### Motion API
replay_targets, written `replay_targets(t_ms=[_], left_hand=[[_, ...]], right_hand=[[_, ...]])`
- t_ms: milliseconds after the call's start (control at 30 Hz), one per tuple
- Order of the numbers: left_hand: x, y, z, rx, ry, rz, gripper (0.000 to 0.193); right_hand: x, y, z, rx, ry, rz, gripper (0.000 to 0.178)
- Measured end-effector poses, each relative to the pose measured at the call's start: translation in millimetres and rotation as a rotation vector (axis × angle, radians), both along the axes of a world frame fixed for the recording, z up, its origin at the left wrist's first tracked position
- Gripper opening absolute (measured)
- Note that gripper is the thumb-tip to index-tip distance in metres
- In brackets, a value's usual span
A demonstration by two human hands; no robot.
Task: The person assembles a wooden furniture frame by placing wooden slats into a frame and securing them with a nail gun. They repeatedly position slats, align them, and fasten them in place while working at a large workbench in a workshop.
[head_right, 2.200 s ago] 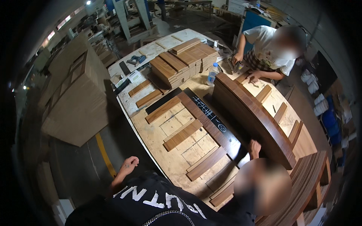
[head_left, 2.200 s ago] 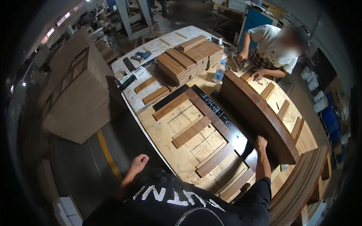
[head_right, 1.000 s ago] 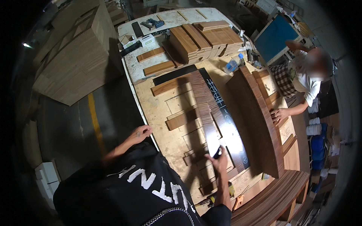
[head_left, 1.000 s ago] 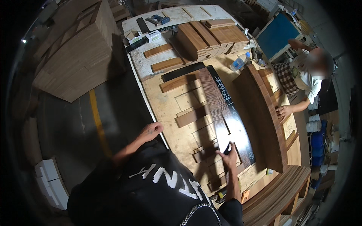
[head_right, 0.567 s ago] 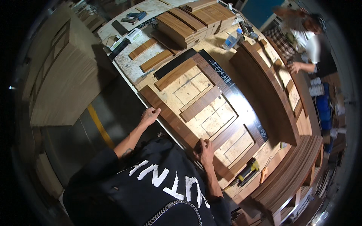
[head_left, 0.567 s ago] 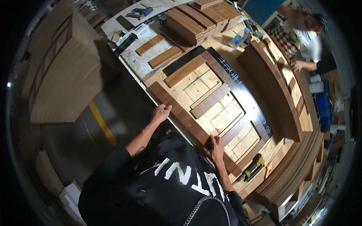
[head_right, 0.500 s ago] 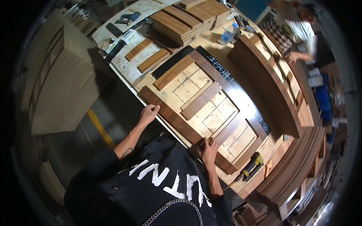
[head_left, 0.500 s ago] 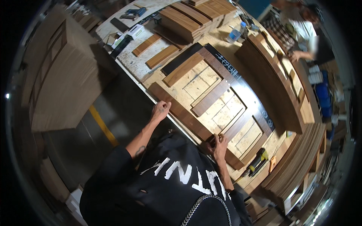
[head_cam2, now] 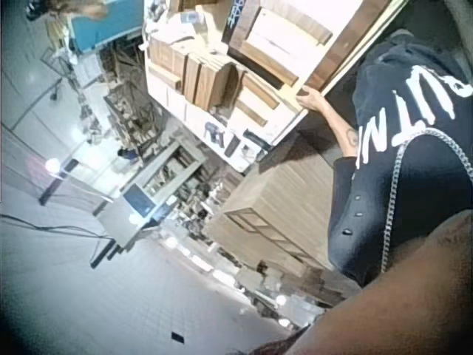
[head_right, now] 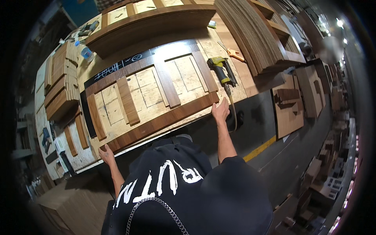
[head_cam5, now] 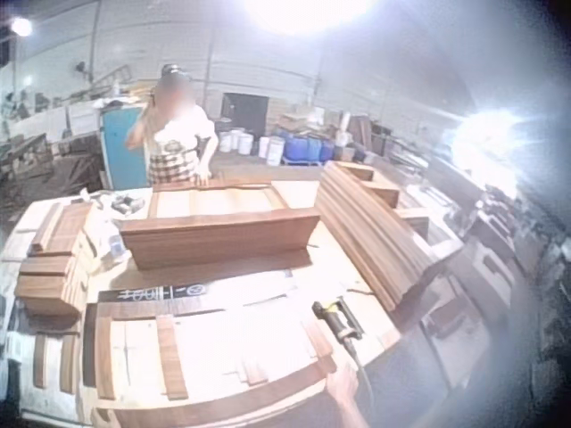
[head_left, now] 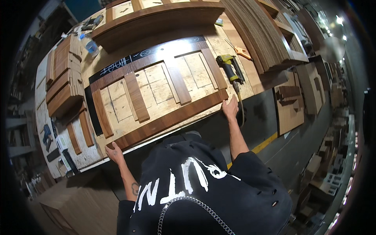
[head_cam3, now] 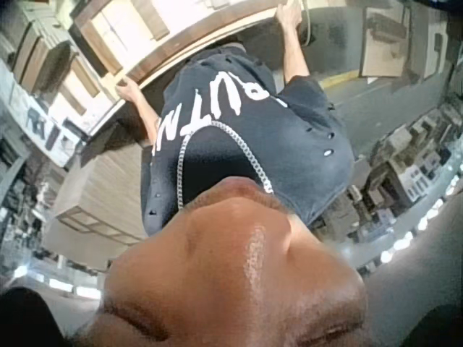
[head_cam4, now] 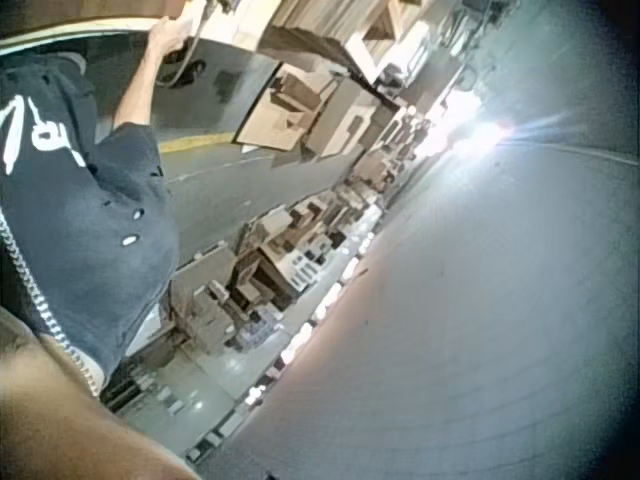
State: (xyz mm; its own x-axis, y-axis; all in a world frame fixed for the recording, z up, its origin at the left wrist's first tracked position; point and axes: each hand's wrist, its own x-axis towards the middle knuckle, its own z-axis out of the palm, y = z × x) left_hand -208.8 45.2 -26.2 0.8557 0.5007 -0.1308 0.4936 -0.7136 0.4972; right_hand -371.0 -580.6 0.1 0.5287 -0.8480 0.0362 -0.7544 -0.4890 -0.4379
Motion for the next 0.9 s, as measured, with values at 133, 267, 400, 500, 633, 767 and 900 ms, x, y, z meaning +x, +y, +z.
replay_targets(t_ms=[133,267,400,500,633,767,900], left_hand=[[6.4,3.0,7.2,-0.037,-0.052,-0.068,0.078],[12.5,-9.6,21.9,-0.025,-0.030,-0.137,0.082],[19.1,-14.0,26.5,-0.093,-0.011,-0.053,0.082],[24.5,-14.9,33.3,-0.093,0.002,-0.032,0.080],[36.7,0.1,17.3,-0.341,-0.098,-0.016,0.078],[44.5,3.2,4.7,-0.535,-0.197,0.006,0.072],[61.4,25.0,-40.8,-0.494,-0.143,-0.076,0.052]], right_hand=[[6.7,-6.2,1.2,0.140,-0.036,0.057,0.067],[15.4,-10.6,7.7,0.193,-0.031,-0.114,0.069],[11.0,-25.9,-4.5,0.244,-0.109,-0.096,0.069],[13.5,-23.6,-4.4,0.218,-0.080,-0.109,0.069],[21.9,-25.2,10.6,0.172,-0.092,-0.120,0.068],[35.7,-48.0,2.2,0.278,-0.273,-0.072,0.069],[25.3,-101.3,-54.7,0.176,-0.506,-0.018,0.050]])
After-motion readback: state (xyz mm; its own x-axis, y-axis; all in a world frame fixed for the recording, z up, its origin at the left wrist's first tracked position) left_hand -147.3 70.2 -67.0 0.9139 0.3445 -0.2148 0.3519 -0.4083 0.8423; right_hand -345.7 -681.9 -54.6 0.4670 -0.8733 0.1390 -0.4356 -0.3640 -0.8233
